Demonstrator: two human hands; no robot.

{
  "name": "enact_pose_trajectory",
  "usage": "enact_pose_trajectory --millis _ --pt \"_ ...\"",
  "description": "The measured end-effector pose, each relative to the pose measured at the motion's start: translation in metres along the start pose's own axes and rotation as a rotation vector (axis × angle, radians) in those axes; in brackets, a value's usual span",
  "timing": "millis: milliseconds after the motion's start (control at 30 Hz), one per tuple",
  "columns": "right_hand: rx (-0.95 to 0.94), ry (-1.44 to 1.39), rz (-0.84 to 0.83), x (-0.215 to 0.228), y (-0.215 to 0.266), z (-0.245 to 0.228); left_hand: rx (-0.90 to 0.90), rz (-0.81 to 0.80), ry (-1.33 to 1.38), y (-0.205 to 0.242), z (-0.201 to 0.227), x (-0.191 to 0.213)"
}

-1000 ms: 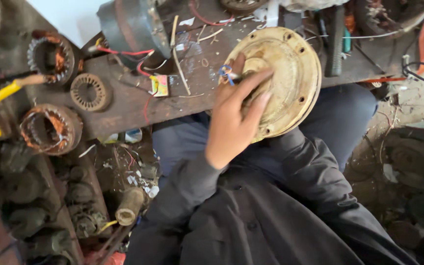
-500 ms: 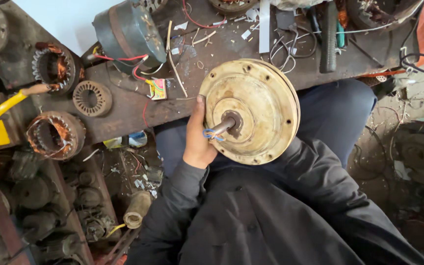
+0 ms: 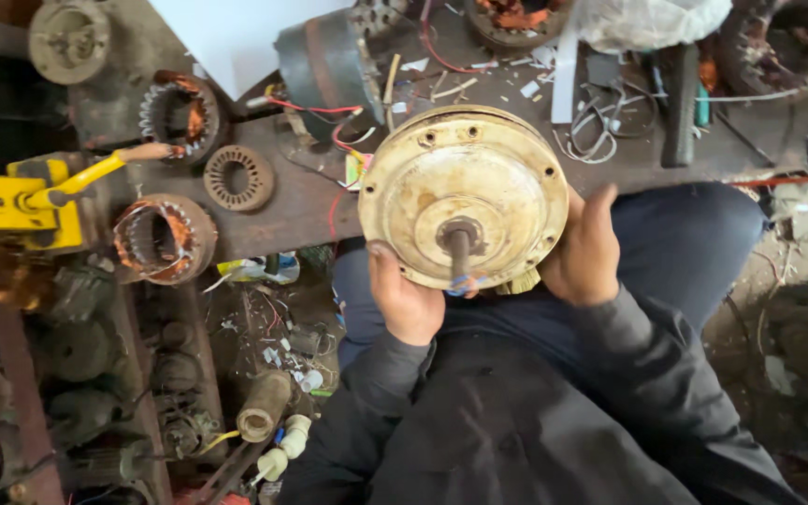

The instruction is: The person assembles a motor component by placing a metal ring over the copper windings and then attaching a circular metal cover. They then wipe the cover with a cloth and use a hammer to tap the center of the cover.

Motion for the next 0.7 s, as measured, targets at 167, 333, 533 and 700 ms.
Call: enact_pose_trajectory --millis 167,333,533,700 --pt "0.369 0.300 -0.050 -0.030 0.018 -0.008 0.000 -0.036 0.030 0.008 0.001 -0.009" --pt "0.371 0.276 -0.041 -0.030 0.022 -0.020 0.001 -0.127 -0.163 0.002 0.018 -0.006" --pt "0.340 0.394 -0.196 -0.034 0.036 -0.036 0.016 -0.303 -0.503 -0.019 0.067 -0.015" --pt "0.275 0.549 -0.149 -0.037 0.038 -0.038 0.008 -0.199 -0.507 -0.011 0.069 -0.019"
Point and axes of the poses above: each hand's wrist, its own y-axis away from the middle knuckle, its own x-axis out of the back of the hand, z = x × y, the point moved 5 cm from there along -y, towards the middle knuckle, and after that the axes turned 9 degrees about z, right-handed, at the moved point
